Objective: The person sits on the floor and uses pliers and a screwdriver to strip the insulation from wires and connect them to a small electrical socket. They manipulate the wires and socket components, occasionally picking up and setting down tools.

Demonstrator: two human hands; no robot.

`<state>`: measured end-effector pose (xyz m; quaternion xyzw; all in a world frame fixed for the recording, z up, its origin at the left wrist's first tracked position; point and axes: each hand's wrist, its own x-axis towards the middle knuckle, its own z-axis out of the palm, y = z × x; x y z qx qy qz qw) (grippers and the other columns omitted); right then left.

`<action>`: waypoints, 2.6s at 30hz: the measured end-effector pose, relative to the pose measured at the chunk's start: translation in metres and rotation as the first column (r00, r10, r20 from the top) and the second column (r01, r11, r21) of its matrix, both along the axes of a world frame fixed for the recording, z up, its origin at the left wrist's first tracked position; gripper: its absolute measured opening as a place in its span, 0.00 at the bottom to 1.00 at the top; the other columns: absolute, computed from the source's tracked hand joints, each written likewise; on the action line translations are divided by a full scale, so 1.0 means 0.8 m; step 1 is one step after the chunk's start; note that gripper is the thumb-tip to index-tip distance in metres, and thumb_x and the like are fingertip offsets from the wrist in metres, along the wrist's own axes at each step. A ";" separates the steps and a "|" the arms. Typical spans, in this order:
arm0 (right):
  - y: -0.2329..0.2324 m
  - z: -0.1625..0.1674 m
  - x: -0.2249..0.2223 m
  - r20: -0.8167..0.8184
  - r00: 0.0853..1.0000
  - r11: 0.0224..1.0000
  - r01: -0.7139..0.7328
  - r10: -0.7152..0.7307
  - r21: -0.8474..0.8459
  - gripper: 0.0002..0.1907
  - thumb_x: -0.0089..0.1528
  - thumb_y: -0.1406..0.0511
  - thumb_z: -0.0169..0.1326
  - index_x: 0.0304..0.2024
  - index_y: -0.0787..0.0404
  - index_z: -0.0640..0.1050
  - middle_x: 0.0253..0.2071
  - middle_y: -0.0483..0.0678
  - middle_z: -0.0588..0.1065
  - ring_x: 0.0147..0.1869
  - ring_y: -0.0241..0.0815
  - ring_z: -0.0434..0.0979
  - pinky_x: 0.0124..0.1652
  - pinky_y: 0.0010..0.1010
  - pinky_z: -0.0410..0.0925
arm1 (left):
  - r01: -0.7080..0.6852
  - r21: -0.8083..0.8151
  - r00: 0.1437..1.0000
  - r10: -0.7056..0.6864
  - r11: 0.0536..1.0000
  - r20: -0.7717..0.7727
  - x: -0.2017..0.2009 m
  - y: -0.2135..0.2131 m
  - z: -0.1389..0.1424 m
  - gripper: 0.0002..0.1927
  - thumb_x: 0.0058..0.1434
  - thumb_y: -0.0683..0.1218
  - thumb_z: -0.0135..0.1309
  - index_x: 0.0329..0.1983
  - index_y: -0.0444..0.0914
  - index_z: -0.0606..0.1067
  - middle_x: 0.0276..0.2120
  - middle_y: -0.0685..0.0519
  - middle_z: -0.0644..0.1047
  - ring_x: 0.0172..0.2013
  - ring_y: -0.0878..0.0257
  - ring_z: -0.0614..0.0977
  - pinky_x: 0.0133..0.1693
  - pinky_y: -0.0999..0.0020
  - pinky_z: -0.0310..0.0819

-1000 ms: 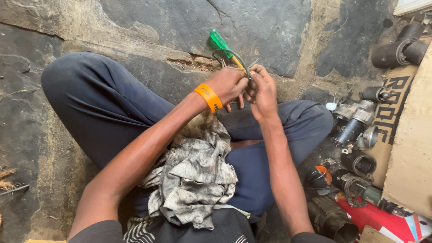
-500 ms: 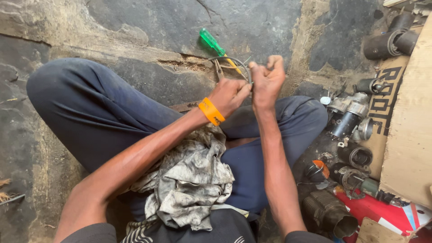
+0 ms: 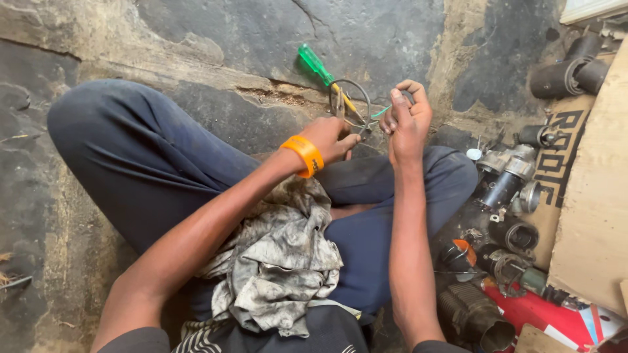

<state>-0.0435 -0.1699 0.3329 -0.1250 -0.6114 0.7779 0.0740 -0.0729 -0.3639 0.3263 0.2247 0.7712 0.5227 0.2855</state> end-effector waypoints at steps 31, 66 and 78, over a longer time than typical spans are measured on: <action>-0.039 0.028 0.017 0.137 0.934 0.941 -0.338 0.331 0.033 0.38 0.62 0.81 0.58 0.71 0.64 0.59 0.45 0.51 0.78 0.46 0.38 0.80 0.45 0.28 0.76 | -0.484 0.510 0.830 0.188 0.711 0.525 -0.028 0.005 -0.055 0.09 0.59 0.38 0.58 0.43 0.31 0.76 0.31 0.51 0.81 0.30 0.67 0.82 0.33 0.71 0.78; -0.025 0.019 0.018 0.272 0.932 0.774 -0.352 0.239 0.526 0.15 0.66 0.72 0.60 0.55 0.63 0.76 0.33 0.38 0.69 0.35 0.26 0.67 0.33 0.21 0.63 | -0.140 -0.005 0.965 0.135 0.990 -0.226 -0.045 -0.015 -0.030 0.13 0.58 0.50 0.64 0.36 0.34 0.82 0.30 0.44 0.83 0.32 0.51 0.86 0.38 0.57 0.78; -0.013 0.009 0.018 0.111 0.938 0.764 -0.334 0.329 0.553 0.07 0.68 0.71 0.58 0.49 0.67 0.80 0.50 0.45 0.73 0.52 0.32 0.75 0.48 0.25 0.72 | -0.190 0.008 0.923 0.182 0.982 -0.340 -0.043 -0.021 -0.004 0.08 0.56 0.46 0.65 0.32 0.36 0.83 0.28 0.45 0.83 0.29 0.53 0.85 0.36 0.59 0.79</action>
